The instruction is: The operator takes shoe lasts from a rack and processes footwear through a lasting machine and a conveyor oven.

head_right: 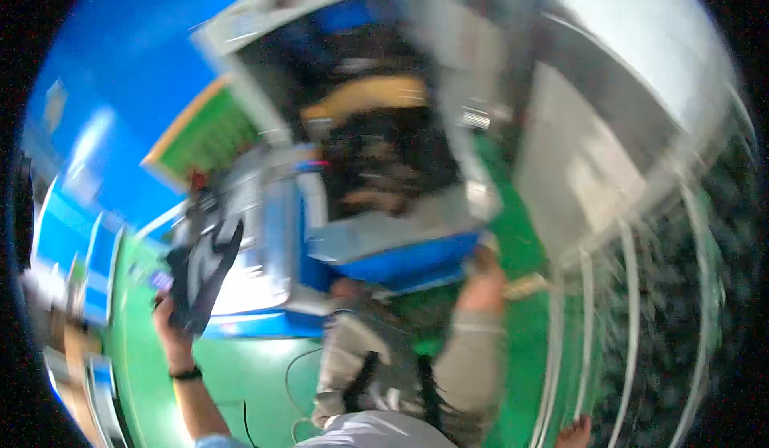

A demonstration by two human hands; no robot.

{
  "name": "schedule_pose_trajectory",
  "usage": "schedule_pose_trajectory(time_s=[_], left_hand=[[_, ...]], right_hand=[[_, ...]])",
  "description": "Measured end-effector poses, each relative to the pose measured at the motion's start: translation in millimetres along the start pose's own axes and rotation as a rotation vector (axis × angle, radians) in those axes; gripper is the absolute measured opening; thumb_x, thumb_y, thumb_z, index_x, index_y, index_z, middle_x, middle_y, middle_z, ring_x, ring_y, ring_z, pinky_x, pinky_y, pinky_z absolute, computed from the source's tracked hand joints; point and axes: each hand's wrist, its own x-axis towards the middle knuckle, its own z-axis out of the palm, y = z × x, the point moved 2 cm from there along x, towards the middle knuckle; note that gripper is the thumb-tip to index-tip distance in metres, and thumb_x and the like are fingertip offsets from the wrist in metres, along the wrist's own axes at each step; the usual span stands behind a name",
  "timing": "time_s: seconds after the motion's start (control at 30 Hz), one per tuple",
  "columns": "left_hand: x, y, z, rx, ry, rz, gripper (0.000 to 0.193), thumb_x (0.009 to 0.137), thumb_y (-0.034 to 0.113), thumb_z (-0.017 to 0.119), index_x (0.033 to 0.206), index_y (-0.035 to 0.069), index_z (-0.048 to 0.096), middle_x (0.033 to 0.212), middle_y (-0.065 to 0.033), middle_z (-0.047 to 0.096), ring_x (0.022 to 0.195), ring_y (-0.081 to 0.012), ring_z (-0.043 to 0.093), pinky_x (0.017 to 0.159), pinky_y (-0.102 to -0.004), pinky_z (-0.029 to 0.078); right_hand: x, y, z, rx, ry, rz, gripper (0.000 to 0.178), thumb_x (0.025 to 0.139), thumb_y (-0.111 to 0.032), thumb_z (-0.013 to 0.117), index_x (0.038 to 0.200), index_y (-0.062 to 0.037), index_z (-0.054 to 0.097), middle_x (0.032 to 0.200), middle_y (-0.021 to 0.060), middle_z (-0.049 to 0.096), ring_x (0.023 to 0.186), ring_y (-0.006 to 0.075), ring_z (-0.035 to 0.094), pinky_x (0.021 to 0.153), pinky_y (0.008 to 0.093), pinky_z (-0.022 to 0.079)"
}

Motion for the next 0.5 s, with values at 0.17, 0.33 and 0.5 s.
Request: schedule_pose_trajectory(time_s=[0.17,0.33,0.5], left_hand=[[70,-9,-78,1.428,0.257,0.110,0.038,0.073,0.028,0.082,0.090,-0.003,0.066,0.095,-0.0188,0.067,0.084,-0.0302,0.066,0.076,-0.0376,0.051],[87,-9,-107,1.754,0.083,-0.349,0.057,0.070,0.048,0.076,0.102,0.001,0.073,0.099,-0.0231,0.071,0.097,-0.0394,0.068,0.084,-0.0442,0.053],[189,-7,-14,1.761,0.117,-0.230,0.045,0.089,0.047,0.061,0.090,0.004,0.074,0.092,-0.0218,0.071,0.086,-0.0355,0.069,0.078,-0.0443,0.054]], right_hand=[[-59,16,237,-0.597,-0.439,-0.022,0.020,0.103,-0.023,0.047,0.099,-0.0061,0.056,0.086,0.0053,0.047,0.066,0.0164,0.045,0.057,0.0300,0.042],[-152,54,356,-0.944,-0.511,-0.190,0.029,0.104,-0.026,0.050,0.085,-0.0059,0.056,0.068,0.0007,0.038,0.060,0.0138,0.035,0.061,0.0290,0.036],[-118,97,349,-1.203,-0.602,-0.932,0.030,0.104,-0.030,0.053,0.110,-0.0018,0.062,0.084,0.0118,0.063,0.077,0.0277,0.061,0.072,0.0402,0.049]])
